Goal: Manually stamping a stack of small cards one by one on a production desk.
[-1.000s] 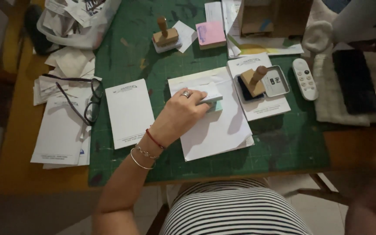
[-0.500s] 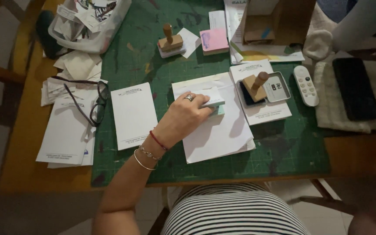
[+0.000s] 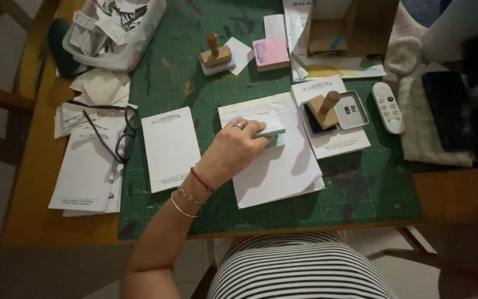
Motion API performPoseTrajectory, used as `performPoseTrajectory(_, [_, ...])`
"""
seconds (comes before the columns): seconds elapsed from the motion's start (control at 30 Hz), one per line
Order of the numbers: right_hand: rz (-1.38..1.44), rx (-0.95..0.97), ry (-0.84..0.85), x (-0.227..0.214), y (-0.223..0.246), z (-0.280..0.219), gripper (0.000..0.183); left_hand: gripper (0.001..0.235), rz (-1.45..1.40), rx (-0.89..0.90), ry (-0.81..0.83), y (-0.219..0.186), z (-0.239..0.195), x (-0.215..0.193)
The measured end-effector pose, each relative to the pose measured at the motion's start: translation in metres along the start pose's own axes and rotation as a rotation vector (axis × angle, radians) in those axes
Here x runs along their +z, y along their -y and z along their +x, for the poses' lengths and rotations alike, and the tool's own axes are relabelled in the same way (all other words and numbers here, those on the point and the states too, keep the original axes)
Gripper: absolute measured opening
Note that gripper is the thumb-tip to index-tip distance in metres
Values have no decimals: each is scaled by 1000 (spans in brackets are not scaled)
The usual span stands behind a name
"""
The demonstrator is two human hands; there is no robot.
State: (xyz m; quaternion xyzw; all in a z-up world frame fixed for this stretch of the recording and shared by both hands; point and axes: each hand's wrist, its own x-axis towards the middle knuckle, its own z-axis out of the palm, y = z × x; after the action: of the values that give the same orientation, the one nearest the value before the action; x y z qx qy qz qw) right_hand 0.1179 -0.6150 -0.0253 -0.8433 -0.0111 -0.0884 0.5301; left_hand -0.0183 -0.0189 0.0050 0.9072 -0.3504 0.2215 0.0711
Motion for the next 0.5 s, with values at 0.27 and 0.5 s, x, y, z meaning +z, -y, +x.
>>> performPoseTrajectory(0.27, [-339, -49, 125, 97, 191, -51, 26, 6, 29, 47, 14, -2, 4, -15])
performPoseTrajectory(0.5, [-327, -67, 95, 77, 130, -31, 27, 4, 57, 56, 47, -4, 4, -18])
